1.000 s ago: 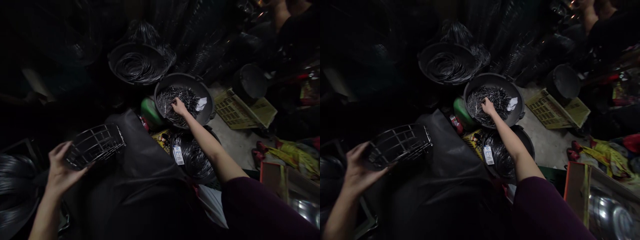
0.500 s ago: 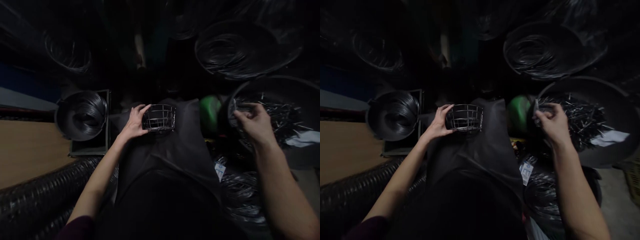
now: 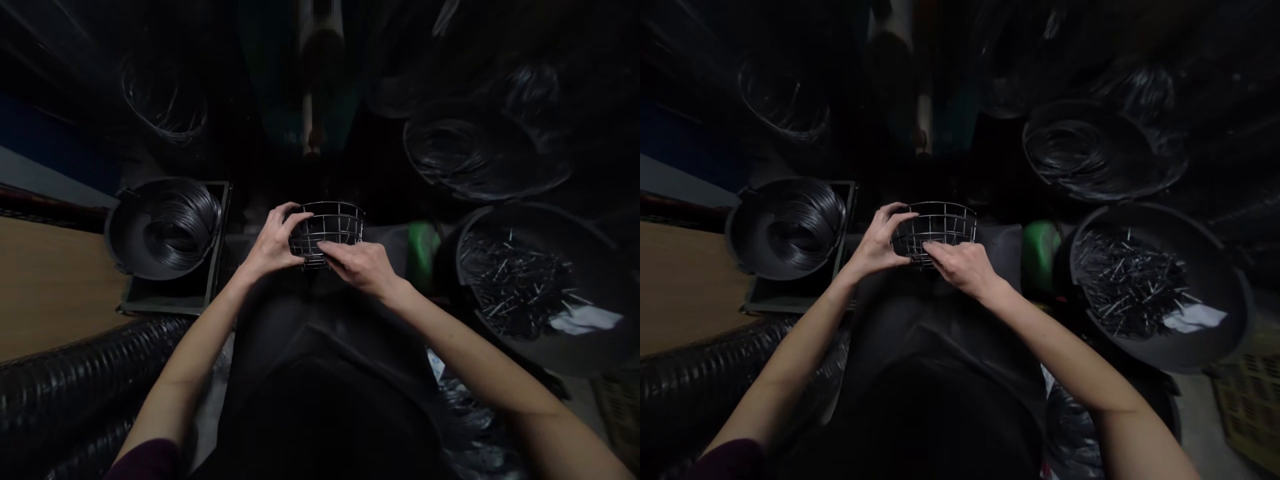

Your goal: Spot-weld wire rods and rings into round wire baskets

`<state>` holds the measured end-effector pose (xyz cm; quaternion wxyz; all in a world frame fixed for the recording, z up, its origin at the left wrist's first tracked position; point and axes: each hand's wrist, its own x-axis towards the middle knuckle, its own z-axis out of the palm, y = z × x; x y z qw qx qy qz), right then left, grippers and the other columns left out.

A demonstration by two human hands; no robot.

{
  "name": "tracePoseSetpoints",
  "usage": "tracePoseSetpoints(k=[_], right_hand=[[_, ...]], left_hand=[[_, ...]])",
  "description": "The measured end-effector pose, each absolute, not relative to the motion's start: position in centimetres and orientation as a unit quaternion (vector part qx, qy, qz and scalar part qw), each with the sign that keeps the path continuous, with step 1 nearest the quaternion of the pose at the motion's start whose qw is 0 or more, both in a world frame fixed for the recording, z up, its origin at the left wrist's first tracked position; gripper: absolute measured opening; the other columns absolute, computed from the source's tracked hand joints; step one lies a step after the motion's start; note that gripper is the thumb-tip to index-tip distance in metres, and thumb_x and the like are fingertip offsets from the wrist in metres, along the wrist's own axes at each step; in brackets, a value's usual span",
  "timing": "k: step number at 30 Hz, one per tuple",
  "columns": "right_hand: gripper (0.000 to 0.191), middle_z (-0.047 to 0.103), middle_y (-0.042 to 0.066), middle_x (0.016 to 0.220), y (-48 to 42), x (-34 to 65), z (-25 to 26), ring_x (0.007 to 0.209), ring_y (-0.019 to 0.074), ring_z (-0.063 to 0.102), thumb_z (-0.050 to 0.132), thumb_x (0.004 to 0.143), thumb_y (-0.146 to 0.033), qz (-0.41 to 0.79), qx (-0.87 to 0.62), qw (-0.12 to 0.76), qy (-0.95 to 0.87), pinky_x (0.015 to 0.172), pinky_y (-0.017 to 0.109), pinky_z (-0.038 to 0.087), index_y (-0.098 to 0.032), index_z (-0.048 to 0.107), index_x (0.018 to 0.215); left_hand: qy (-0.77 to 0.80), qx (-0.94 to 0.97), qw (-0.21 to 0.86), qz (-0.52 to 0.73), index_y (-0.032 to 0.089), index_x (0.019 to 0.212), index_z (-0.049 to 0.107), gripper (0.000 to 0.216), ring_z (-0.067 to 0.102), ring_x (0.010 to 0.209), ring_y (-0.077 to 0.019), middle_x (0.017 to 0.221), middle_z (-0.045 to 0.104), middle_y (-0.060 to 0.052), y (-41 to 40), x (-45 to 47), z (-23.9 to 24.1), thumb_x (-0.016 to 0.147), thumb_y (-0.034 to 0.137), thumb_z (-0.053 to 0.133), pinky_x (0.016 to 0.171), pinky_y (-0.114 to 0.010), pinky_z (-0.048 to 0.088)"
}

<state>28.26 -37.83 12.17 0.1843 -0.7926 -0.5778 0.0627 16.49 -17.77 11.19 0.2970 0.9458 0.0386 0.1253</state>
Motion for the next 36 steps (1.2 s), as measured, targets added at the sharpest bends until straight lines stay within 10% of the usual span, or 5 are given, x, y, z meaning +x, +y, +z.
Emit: tracePoseSetpoints(k=[36], right_hand=[[0.022,0.075,0.002,0.109,-30.3,37.1,13.3,0.072,0.0111,0.074,0.059,0.095,-0.02,-0.194,-0.656,0.277,-0.675,0.062,0.019,0.056,-0.017,0.07,0.114]], left_hand=[[0.047,0.924,0.302,0.229,0.019,0.127,0.051,0.075,0.044,0.135,-0.0345,0.14,0.046,-0.016,-11.1,23.5,13.6,0.06,0.023,0.084,0.113,-0.052,0.041]])
